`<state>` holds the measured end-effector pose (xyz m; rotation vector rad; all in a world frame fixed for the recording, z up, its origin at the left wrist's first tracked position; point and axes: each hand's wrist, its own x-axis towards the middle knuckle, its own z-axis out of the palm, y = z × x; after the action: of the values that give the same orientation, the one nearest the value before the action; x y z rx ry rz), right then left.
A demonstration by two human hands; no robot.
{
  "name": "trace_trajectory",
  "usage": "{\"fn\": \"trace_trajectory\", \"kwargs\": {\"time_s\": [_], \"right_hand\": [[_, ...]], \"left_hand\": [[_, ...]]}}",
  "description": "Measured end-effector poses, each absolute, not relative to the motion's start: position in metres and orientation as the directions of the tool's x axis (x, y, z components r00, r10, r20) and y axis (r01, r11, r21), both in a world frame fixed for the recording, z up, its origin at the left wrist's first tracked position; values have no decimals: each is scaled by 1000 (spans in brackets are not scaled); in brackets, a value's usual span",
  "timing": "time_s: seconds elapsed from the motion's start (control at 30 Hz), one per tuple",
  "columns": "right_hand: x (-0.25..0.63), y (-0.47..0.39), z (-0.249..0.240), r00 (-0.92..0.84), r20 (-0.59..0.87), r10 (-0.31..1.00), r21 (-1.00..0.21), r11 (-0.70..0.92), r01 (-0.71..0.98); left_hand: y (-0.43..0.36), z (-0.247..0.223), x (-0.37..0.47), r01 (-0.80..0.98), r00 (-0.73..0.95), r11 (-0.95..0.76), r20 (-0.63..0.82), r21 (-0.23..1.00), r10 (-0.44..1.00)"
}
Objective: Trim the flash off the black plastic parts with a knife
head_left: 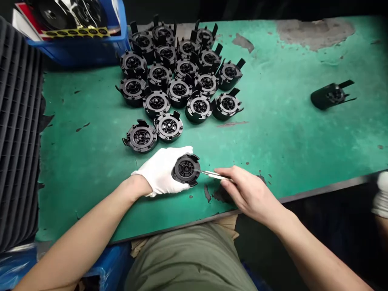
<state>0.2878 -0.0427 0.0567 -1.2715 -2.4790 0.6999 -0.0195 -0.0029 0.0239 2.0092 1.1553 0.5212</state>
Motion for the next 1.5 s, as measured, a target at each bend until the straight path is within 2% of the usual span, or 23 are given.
{"fn": "trace_trajectory", "kwargs": {"time_s": [0.23,0.57,0.83,1.03,1.2,1.5], "right_hand": [[276,-16,49,-707,125,696,-396,688,608],[263,-41,53,-710,160,686,-316,717,621],[262,-60,51,-659,163,734,-352,667,656],[262,-62,53,-644,169,746,-384,652,654],[264,-60,51,-651,166,741,-421,650,633],[267,-53,45,-657,209,724,-347,683,643]], "left_hand": [[-13,22,-34,524,558,-311,-43,793,829],[-14,19,-33,480,529,-321,23,817,848],[-13,19,-30,452,493,-267,11,851,870],[-12,20,-30,476,530,-343,47,809,847],[-13,22,-31,493,529,-338,33,802,848],[-14,18,-33,460,502,-310,44,832,864]]}}
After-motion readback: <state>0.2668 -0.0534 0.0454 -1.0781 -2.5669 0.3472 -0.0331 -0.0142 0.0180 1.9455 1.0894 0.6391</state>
